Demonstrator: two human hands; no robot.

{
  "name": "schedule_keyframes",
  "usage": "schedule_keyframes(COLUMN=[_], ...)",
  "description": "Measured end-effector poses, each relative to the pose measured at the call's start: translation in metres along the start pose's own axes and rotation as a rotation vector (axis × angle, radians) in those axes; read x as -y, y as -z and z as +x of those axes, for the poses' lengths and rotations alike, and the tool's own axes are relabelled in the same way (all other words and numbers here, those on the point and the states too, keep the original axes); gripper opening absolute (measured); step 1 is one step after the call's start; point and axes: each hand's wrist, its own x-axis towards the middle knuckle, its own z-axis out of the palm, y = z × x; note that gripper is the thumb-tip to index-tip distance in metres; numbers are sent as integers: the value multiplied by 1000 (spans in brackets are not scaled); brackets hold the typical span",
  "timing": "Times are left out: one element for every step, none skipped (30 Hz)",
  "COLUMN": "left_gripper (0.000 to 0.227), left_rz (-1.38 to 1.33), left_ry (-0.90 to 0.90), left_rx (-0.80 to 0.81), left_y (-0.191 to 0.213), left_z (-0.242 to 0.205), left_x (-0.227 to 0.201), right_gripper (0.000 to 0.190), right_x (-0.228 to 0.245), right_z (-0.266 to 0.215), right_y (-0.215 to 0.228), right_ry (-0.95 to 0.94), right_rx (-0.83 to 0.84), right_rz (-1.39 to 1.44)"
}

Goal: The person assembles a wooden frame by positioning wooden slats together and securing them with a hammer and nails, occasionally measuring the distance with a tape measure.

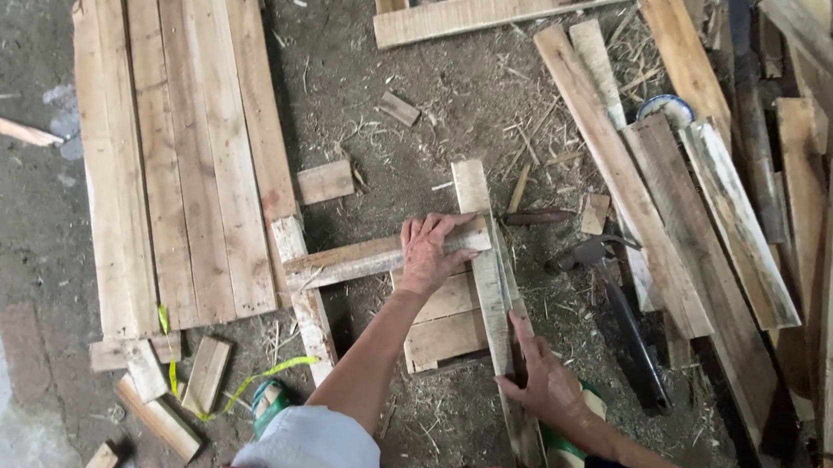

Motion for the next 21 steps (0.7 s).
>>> schedule_keyframes(left_gripper=[67, 70, 70, 69, 67, 67, 69, 70, 70, 68, 66, 66, 67, 69, 69, 72, 76, 76, 76, 76, 76], left_rz=[30, 61, 59, 66, 73, 71, 80, 89, 87, 71, 55, 57, -10, -82, -84, -84, -83, -83, -87, -93, -94], left_ry=[-9, -24, -22, -21, -20, -18, -22, -30, -34, -27, -21, -31, -19, 0, -2, 5, 12, 6, 18, 41, 47], left_rx=[5, 3, -1, 8, 17, 21, 24, 22, 24, 20, 17, 15, 4, 2, 10, 7, 3, -5, 2, 16, 13], left_y=[-1, 0, 1, 3, 5, 3, 1, -1, 2, 5, 8, 9, 9, 6, 4, 3, 4, 4, 5, 4, 2], left_z=[-1, 4, 1, 0, -1, -1, -1, 1, -2, -1, 0, 1, 3, -2, -2, -1, 0, 2, 5, 0, 2], left_x=[2, 3, 1, -1, -3, -1, 1, 2, 1, -2, -4, -1, 2, 4, 4, 5, 5, 5, 4, 5, 7], right_gripper=[111, 114, 114, 113, 113, 113, 114, 115, 115, 114, 113, 113, 95, 84, 84, 77, 70, 70, 70, 70, 70], right_x=[-3, -6, -2, 1, 4, 4, 3, 2, 2, 3, 3, -15, -33, -52, -73, -92, -111, -132, -153, -173, -181], right_z=[0, 4, 2, 2, 1, 0, 0, 1, 0, 0, 0, 7, 15, 15, 11, 9, 8, 9, 10, 7, 10], right_y=[-2, -2, 3, 7, 12, 12, 12, 13, 15, 18, 22, 23, 24, 23, 35, 46, 58, 47, 35, 20, 16], right_ry=[-54, -106, -102, -123, -144, -148, -154, -161, -164, -164, -162, -164, 18, 197, 189, -13, -215, -211, -253, -293, -288], right_rx=[33, 57, 58, 83, 108, 111, 126, 135, 132, 157, 182, 172, -184, -528, -524, -541, -558, -568, -541, -501, -498], right_rz=[14, 25, 21, 18, 15, 15, 27, 39, 38, 61, 83, 86, -238, -561, -560, -500, -435, -437, -501, -565, -566])
